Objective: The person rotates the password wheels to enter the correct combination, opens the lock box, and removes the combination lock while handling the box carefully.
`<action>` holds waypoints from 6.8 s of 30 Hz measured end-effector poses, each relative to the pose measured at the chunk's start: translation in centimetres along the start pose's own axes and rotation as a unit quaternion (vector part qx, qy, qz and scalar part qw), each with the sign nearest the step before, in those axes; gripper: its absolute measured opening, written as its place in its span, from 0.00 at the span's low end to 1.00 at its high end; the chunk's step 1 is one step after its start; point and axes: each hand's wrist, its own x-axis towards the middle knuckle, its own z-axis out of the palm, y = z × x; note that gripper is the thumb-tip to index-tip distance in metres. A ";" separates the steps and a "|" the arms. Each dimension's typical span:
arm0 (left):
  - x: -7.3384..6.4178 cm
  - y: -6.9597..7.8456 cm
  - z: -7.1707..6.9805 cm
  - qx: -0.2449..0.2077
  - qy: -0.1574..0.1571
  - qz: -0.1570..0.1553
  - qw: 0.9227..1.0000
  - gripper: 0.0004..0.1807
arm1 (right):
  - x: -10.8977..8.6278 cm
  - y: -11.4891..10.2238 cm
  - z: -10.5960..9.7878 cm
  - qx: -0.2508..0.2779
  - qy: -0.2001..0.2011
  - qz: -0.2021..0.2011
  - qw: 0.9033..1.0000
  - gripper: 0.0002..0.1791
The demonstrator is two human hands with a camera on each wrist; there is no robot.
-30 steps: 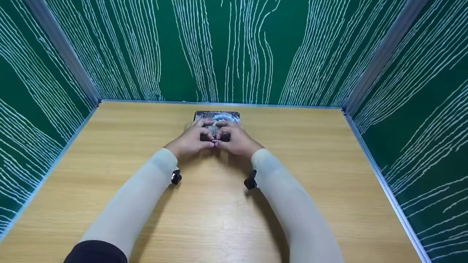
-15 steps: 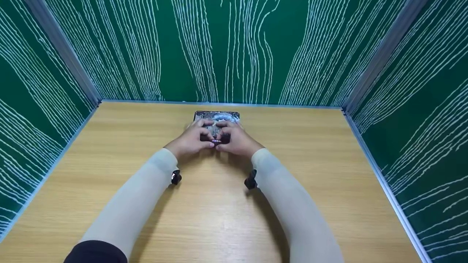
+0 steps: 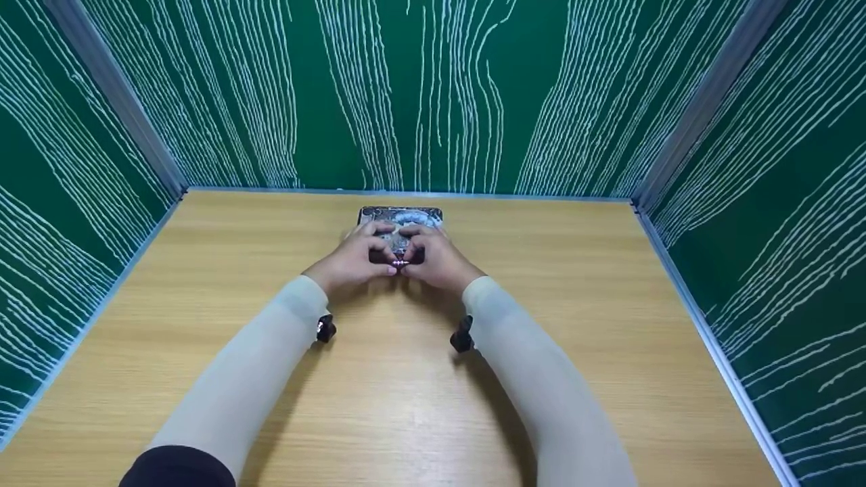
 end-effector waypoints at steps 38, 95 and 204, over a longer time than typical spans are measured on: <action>0.1 -0.2 -0.3 -0.023 0.004 0.038 0.999 0.11 | 0.1 0.1 0.0 0.008 0.006 -0.015 1.000 0.06; 0.2 -0.1 -0.5 -0.016 -0.007 0.050 0.999 0.11 | 0.1 -0.2 -0.1 0.029 0.007 -0.012 0.999 0.08; 0.1 0.3 0.1 0.003 0.008 0.017 1.000 0.09 | -0.1 -0.1 0.0 0.030 0.016 -0.003 0.999 0.09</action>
